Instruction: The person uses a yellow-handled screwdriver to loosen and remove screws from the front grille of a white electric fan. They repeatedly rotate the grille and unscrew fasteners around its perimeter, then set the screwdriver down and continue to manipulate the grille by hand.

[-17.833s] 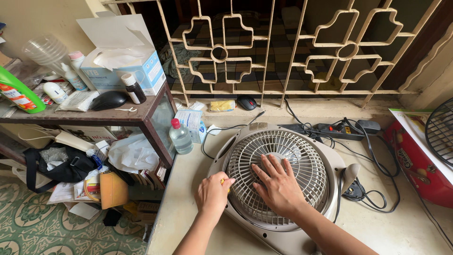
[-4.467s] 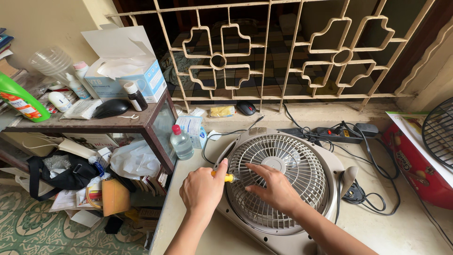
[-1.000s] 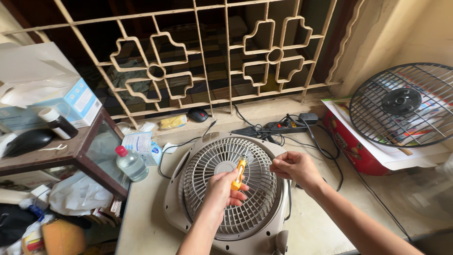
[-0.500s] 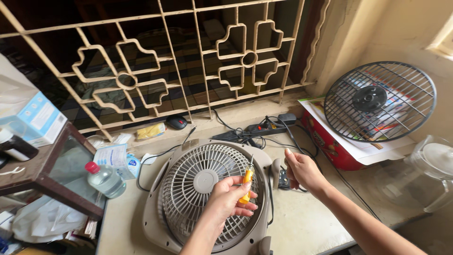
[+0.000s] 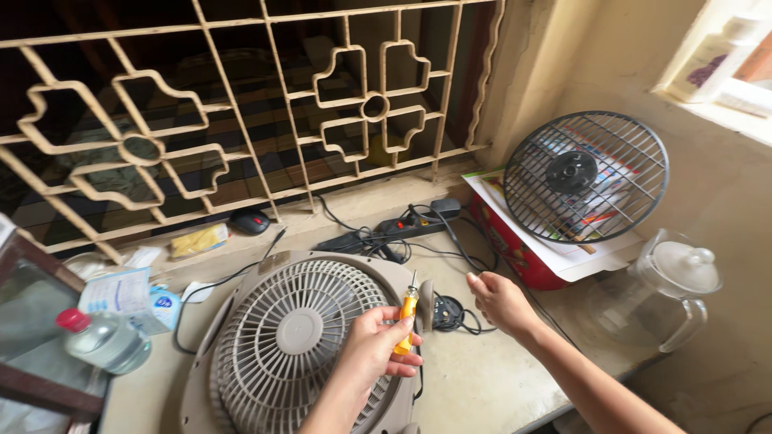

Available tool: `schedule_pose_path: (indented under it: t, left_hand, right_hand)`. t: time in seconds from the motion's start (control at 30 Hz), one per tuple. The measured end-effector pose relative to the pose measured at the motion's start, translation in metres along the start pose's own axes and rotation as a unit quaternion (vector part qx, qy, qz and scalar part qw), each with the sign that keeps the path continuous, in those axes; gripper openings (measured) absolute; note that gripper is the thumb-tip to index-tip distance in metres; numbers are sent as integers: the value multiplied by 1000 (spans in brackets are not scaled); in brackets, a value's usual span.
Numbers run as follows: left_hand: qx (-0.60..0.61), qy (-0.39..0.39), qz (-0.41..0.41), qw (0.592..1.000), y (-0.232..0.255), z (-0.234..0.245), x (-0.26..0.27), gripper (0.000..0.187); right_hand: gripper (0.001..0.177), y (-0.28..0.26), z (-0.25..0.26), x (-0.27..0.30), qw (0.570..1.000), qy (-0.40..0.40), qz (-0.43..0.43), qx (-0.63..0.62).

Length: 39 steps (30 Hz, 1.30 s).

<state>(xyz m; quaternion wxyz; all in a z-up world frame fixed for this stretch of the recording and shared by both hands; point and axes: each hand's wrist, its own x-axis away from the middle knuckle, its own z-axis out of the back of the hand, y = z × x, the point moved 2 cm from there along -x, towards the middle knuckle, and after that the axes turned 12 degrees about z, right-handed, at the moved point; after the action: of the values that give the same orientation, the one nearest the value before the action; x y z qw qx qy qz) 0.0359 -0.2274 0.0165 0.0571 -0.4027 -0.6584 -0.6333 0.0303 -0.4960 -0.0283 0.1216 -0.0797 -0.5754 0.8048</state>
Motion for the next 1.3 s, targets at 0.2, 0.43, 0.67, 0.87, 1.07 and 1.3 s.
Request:
schedule_pose_path:
  t: [0.2, 0.43, 0.67, 0.87, 1.07, 1.3]
  left_hand:
    - [-3, -5, 2, 1000, 2, -11, -15, 43]
    - [-8, 4, 4, 1000, 4, -16, -27, 41]
    - [-7, 27, 6, 1000, 7, -18, -42, 40]
    - [-8, 42, -16, 999, 14, -20, -54, 38]
    - [-8, 51, -32, 998, 15, -27, -63, 37]
    - [-5, 66, -42, 997, 18, -32, -68, 34]
  right_hand:
    - [40, -2, 15, 2, 997, -15, -16, 74]
    - [29, 9, 21, -3, 997, -19, -65, -41]
    - [16, 25, 27, -12, 997, -23, -58, -36]
    - [14, 21, 31, -19, 998, -22, -43, 45]
    - [16, 7, 24, -25, 990, -30, -27, 137]
    - [20, -3, 14, -30, 967, -67, -8, 245]
